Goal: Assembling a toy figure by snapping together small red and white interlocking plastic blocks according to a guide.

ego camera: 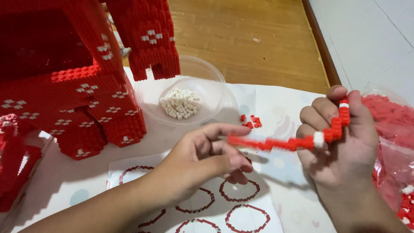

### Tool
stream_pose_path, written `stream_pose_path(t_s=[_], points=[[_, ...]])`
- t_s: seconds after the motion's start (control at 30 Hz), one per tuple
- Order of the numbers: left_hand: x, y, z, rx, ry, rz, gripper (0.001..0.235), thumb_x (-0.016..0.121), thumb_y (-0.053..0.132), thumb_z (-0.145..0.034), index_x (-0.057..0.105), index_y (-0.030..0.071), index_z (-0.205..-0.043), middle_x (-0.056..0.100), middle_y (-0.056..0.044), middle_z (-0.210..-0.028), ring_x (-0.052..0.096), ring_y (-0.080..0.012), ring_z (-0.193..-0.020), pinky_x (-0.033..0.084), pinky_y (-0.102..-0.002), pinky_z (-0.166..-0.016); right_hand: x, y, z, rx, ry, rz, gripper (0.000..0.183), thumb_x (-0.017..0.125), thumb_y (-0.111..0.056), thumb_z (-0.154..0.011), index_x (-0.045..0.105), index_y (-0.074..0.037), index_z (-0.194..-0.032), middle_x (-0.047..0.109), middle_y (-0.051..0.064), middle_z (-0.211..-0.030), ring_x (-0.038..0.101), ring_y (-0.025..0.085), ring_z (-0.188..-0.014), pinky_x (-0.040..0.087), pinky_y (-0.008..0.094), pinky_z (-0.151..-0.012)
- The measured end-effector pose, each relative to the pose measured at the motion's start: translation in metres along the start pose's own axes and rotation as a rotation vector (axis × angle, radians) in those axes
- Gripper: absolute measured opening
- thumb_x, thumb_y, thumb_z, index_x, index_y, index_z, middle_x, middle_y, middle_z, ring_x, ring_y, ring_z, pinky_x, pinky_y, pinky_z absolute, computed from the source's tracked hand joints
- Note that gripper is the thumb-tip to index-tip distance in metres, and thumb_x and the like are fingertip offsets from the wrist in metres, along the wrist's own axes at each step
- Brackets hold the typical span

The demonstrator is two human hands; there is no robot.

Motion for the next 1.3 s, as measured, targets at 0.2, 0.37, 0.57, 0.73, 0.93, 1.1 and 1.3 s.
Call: stream_pose_path(t_s=[0.2, 0.37, 0.57, 0.73, 0.93, 1.1, 1.3], points=[[0.0, 0.002, -0.002, -0.09, -0.043, -0.078, 0.056, 0.071, 0.02, -0.085, 0.061, -0.001, -0.135, 0.079, -0.019, -0.111, 0.076, -0.0252, -0.096, 0.065, -0.036, -0.079, 0.003, 0.006, 0.004, -0.045, -0.065, 0.217, 0.018, 0.054, -0.03, -0.107, 0.063, -0.016, -0.1, 0.05, -0.001, -0.067, 0.041, 0.011, -0.057, 0.032, 0.023, -0.048], [0.009, -0.005, 0.006, -0.144, -0.027, -0.082, 0.045, 0.073, 0.014, -0.086, 0.068, -0.001, -0.128, 0.08, -0.02, -0.108, 0.076, -0.0208, -0.097, 0.063, -0.033, -0.084, 0.021, 0.019, 0.018, -0.082, -0.266, 0.324, 0.018, 0.055, -0.018, -0.107, 0.06, 0.0, -0.106, 0.062, 0.015, -0.08, 0.059, 0.025, -0.066, 0.052, 0.035, -0.054], [-0.003, -0.006, -0.002, -0.049, 0.021, 0.01, 0.028, 0.067, 0.019, -0.095, 0.073, -0.006, -0.106, 0.08, -0.022, -0.103, 0.078, -0.0292, -0.085, 0.065, -0.037, -0.08, 0.017, 0.022, 0.021, -0.16, -0.242, 0.536, 0.021, 0.057, -0.02, -0.106, 0.058, 0.0, -0.108, 0.067, 0.017, -0.089, 0.063, 0.022, -0.061, 0.053, 0.027, -0.053], [-0.009, -0.008, -0.004, -0.146, 0.181, 0.093, 0.029, 0.064, 0.016, -0.094, 0.069, -0.008, -0.109, 0.078, -0.028, -0.102, 0.077, -0.0346, -0.084, 0.065, -0.043, -0.08, 0.009, 0.019, 0.023, -0.228, -0.171, 0.648, 0.025, 0.063, -0.025, -0.103, 0.06, 0.0, -0.108, 0.068, 0.017, -0.092, 0.065, 0.022, -0.06, 0.056, 0.026, -0.053], [-0.01, -0.009, -0.003, -0.168, 0.195, 0.204, 0.038, 0.062, 0.02, -0.094, 0.071, -0.006, -0.121, 0.076, -0.026, -0.109, 0.074, -0.0321, -0.092, 0.062, -0.041, -0.086, 0.026, 0.028, 0.036, -0.318, -0.288, 0.942, 0.026, 0.075, -0.007, -0.084, 0.072, 0.007, -0.106, 0.074, 0.018, -0.096, 0.07, 0.016, -0.063, 0.062, 0.02, -0.061], [-0.017, -0.008, -0.006, -0.075, 0.26, 0.23, 0.037, 0.063, 0.018, -0.095, 0.073, -0.007, -0.121, 0.076, -0.027, -0.095, 0.075, -0.0305, -0.09, 0.061, -0.037, -0.084, 0.048, 0.028, 0.04, -0.467, -0.371, 1.181, 0.027, 0.078, 0.005, -0.08, 0.073, 0.005, -0.106, 0.076, 0.019, -0.104, 0.076, 0.023, -0.095, 0.064, 0.026, -0.084], [-0.012, 0.002, -0.002, -0.14, 0.333, 0.173, 0.045, 0.063, 0.02, -0.091, 0.074, -0.009, -0.123, 0.077, -0.026, -0.098, 0.075, -0.031, -0.091, 0.061, -0.039, -0.086, 0.051, 0.024, 0.041, -0.577, -0.429, 1.274, 0.022, 0.081, 0.0, -0.077, 0.072, 0.003, -0.097, 0.077, 0.016, -0.095, 0.077, 0.021, -0.087, 0.065, 0.028, -0.083]])
Point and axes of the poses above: each hand's wrist, its own z-axis away from the middle knuckle, its own x-axis out of the palm, y = z × x, the point moved 6 cm from there along -z, towards the middle knuckle
